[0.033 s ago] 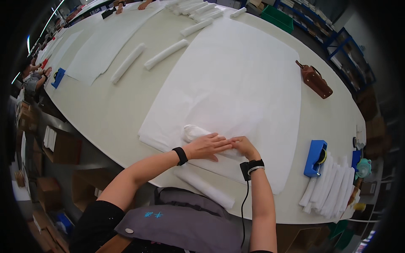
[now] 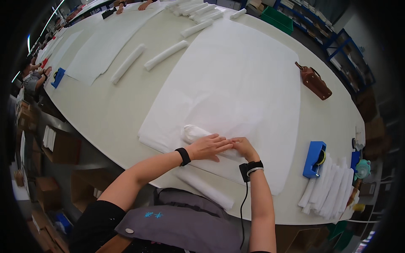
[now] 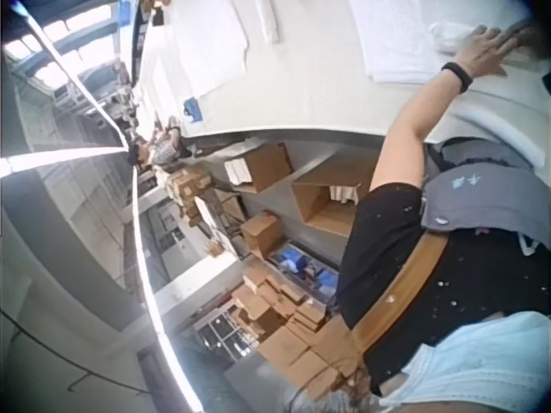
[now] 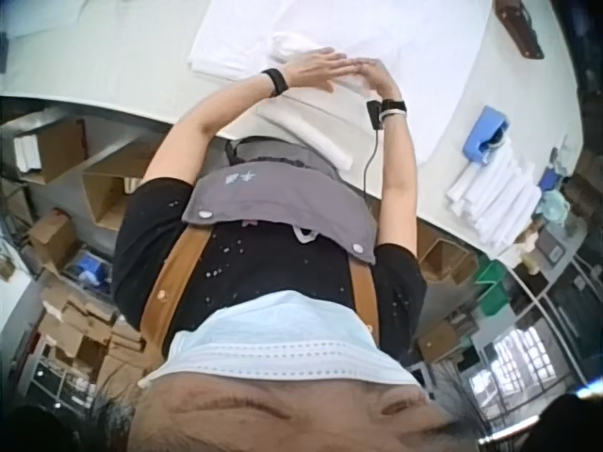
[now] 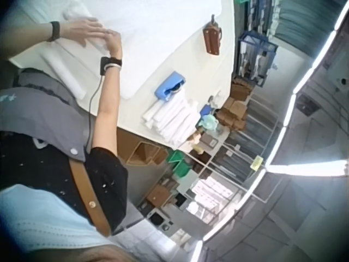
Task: The person repeatedly folds large white sheets of material on a table, rolls them into tight cylinders, and secures them with tape. The person handles the sheets one at a time, smoothing them before rolling and using a tape dispenser to seal the ends. The finished rolls are placed in a pile on the table.
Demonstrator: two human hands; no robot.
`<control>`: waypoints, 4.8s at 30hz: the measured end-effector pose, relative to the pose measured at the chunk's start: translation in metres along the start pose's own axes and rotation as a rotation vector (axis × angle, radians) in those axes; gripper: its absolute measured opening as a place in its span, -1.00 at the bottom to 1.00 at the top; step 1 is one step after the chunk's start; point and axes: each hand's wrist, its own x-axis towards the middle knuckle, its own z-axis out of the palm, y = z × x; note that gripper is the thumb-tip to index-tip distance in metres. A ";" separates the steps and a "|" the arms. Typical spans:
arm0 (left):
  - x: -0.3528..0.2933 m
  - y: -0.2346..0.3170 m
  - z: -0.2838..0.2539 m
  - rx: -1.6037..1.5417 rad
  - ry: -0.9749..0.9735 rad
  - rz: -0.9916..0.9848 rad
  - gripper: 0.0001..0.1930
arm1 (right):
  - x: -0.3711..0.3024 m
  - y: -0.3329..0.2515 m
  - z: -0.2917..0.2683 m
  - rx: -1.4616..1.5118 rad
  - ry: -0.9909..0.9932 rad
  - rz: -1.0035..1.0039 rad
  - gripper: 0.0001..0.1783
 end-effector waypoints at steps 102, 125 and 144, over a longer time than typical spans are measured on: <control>-0.014 -0.053 -0.001 0.272 -0.133 -0.149 -0.23 | 0.015 -0.010 0.018 -0.683 0.325 -0.512 -0.62; 0.047 -0.094 0.017 0.057 -0.217 -0.455 -0.41 | 0.031 -0.028 0.026 -0.856 0.603 -0.778 -0.63; -0.021 -0.108 -0.031 0.110 -0.229 -0.733 -0.35 | 0.039 -0.036 0.015 -0.758 0.403 -0.595 -0.70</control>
